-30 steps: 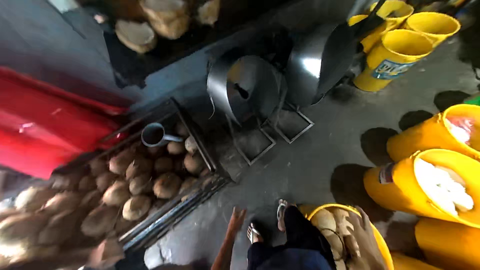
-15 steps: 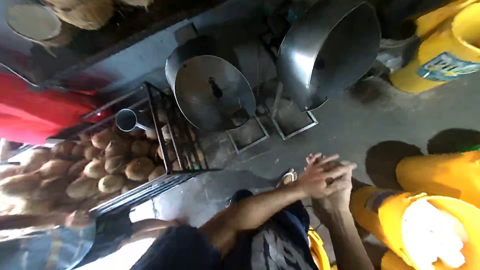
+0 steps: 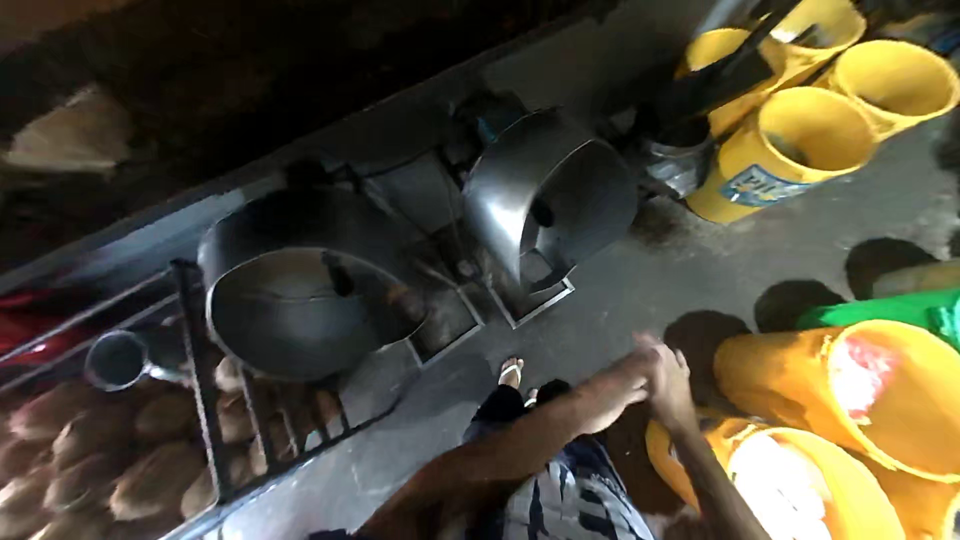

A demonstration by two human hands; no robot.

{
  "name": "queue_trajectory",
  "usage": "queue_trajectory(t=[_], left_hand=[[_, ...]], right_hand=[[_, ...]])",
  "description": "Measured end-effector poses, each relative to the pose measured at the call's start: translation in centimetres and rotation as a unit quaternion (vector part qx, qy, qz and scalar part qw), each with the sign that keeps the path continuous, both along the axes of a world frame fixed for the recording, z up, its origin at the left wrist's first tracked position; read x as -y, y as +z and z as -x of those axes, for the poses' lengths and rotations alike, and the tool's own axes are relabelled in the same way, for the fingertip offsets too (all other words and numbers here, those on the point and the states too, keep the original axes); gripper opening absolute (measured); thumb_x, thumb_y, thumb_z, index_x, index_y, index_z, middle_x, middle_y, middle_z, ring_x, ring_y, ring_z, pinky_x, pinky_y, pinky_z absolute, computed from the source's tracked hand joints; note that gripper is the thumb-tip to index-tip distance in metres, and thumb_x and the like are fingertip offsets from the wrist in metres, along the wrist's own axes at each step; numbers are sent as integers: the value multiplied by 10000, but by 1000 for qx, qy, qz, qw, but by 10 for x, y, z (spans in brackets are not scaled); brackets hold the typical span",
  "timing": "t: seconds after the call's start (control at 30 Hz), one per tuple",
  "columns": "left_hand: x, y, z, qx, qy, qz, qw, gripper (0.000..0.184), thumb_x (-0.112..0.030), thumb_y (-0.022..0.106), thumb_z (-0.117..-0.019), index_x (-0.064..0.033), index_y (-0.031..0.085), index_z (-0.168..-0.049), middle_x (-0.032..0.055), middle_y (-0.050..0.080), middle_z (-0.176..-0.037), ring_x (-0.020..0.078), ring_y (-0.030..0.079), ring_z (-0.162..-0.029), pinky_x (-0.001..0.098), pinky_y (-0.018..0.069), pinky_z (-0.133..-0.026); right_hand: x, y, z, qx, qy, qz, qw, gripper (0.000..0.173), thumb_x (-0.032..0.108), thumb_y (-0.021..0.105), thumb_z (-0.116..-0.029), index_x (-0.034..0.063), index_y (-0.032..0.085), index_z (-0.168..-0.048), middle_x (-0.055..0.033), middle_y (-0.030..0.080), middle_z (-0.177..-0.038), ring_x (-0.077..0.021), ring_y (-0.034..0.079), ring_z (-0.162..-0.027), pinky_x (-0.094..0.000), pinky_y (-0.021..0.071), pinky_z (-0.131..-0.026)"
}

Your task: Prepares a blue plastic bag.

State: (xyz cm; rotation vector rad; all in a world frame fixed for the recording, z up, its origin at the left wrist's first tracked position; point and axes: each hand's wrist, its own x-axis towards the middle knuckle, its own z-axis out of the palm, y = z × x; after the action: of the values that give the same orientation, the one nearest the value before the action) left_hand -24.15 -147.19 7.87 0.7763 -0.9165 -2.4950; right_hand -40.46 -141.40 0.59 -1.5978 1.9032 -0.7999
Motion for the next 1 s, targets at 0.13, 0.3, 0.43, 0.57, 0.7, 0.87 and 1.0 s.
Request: queue_trajectory(t=[0.13,0.3,0.43,0.57,0.7,0.87,1.0], left_hand=[[57,67,39,-170,-77,214,959,482,-217,418,-1076,130,475,-1406,208,575,-1405,222,593,-1259,366,490,-1063],[130,76,143,-62,-39,320,945,493,-159,545,-1028,108,475,-1437,293,491,-1467,334,525,-1330,452,426,-1117],[167,31,247,116,13,359,926,718,-248,668,-965,118,374,-1509,307,451,-1508,360,452,-1413,490,299,-1211],[232,-65,332,136,57,145,978,618,-196,486,-1067,49,232,-1575,266,487,-1485,312,560,-1294,465,497,-1034],[304,-7,376,-1,187,-116,975,497,-350,215,-1106,-59,498,-1392,102,690,-1246,192,681,-1114,387,575,-918],[400,61,377,53,229,27,972,432,-207,281,-1106,-18,494,-1430,131,638,-1333,257,652,-1174,445,540,-987],[454,49,344,104,274,104,950,458,-244,269,-1101,10,615,-1261,163,717,-1187,276,717,-1055,429,589,-928]], right_hand=[[-20,11,90,206,-279,-2,938,418,223,402,-1030,-68,586,-1266,-71,674,-1087,-59,645,-958,-288,562,-866],[52,53,122,439,-466,125,758,549,391,178,-1109,-2,390,-1428,-93,648,-1193,-152,668,-1026,-348,561,-866],[157,78,154,504,-345,200,766,757,546,152,-1077,-51,358,-1493,-176,577,-1414,-244,591,-1282,-428,501,-1058],[250,99,239,464,-192,263,824,662,655,344,-1032,179,519,-1458,0,668,-1365,-180,598,-1301,-401,473,-1107],[336,71,307,126,96,242,957,671,558,274,-1084,60,594,-1401,-90,583,-1460,-175,469,-1422,-423,315,-1232],[485,81,418,-36,175,8,984,437,350,447,-1086,60,668,-1327,-155,671,-1318,-333,601,-1280,-568,394,-1148],[549,133,457,97,19,161,982,357,224,475,-1056,-12,696,-1208,-123,743,-1105,-199,716,-1032,-405,584,-943]])
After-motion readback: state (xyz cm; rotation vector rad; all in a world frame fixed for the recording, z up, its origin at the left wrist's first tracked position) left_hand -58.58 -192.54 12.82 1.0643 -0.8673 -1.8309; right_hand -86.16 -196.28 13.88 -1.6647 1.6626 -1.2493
